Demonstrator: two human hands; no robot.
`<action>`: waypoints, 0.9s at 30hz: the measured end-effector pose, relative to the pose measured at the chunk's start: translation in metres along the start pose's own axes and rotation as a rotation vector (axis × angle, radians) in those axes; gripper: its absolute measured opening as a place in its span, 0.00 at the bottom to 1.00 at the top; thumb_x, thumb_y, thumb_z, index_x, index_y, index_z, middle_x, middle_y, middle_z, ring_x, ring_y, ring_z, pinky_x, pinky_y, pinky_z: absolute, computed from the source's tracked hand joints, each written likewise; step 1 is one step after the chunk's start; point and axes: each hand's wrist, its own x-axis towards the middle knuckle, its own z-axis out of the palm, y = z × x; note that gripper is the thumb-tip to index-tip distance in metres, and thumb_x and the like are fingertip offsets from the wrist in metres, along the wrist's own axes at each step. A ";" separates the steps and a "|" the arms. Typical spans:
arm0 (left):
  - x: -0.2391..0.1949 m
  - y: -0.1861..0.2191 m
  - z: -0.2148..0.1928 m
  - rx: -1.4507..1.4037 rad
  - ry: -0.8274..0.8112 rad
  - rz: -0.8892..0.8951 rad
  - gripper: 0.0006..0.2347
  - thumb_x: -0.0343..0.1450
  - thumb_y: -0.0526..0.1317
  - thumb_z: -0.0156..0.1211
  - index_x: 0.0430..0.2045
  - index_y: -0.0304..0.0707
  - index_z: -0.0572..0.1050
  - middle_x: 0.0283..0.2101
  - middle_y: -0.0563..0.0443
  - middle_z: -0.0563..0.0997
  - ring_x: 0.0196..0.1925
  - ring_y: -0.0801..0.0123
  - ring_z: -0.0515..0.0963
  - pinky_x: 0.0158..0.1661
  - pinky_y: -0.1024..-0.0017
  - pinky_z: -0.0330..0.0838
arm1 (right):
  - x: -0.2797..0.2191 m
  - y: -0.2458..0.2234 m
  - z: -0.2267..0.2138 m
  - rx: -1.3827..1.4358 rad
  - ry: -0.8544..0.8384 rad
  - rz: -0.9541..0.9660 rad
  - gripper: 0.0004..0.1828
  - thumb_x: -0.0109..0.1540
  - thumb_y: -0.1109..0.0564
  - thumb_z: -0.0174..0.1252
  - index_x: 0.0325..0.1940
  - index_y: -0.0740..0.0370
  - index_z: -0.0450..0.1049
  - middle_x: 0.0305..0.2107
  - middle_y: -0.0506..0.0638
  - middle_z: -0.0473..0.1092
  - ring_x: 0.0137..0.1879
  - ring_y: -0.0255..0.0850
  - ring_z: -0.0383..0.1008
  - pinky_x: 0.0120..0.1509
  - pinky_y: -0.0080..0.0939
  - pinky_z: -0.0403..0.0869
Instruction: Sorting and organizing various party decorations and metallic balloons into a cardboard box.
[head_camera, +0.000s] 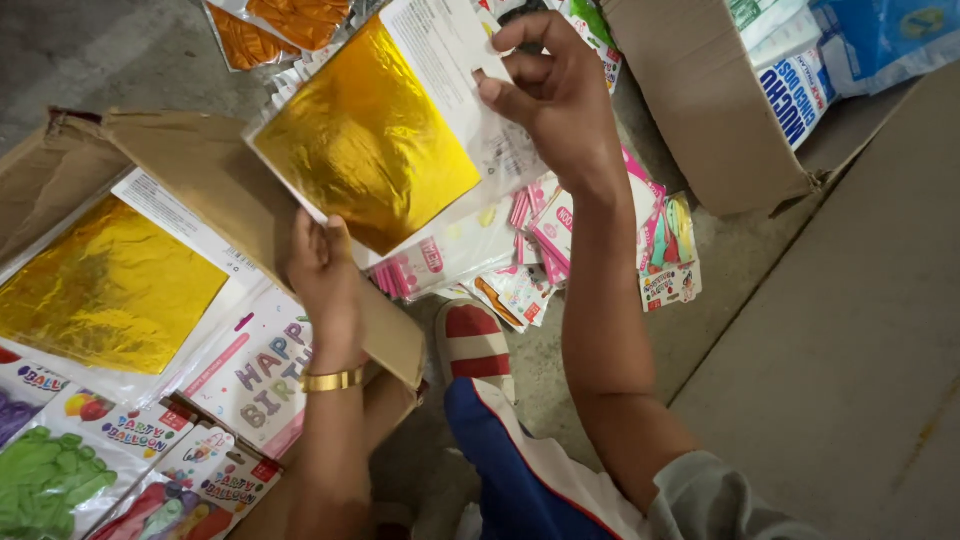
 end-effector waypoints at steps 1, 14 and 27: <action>0.000 0.006 -0.003 0.000 0.000 -0.001 0.18 0.79 0.34 0.54 0.65 0.29 0.66 0.54 0.51 0.79 0.54 0.76 0.76 0.55 0.77 0.70 | 0.000 0.000 -0.001 0.000 0.000 0.001 0.17 0.67 0.72 0.66 0.55 0.63 0.68 0.35 0.46 0.75 0.44 0.30 0.76 0.49 0.31 0.75; -0.008 0.048 -0.008 -0.201 -0.274 -0.193 0.37 0.67 0.19 0.60 0.71 0.40 0.52 0.65 0.41 0.73 0.66 0.62 0.75 0.63 0.64 0.73 | 0.005 0.013 -0.001 -0.121 0.165 -0.051 0.16 0.65 0.72 0.63 0.53 0.65 0.68 0.37 0.55 0.80 0.42 0.31 0.78 0.44 0.29 0.74; -0.013 0.047 -0.004 -0.148 -0.316 -0.058 0.40 0.68 0.19 0.61 0.74 0.39 0.47 0.62 0.39 0.76 0.62 0.59 0.80 0.61 0.64 0.78 | 0.004 0.012 0.003 -0.228 0.210 -0.064 0.16 0.65 0.71 0.64 0.52 0.64 0.68 0.34 0.49 0.79 0.40 0.29 0.76 0.44 0.28 0.73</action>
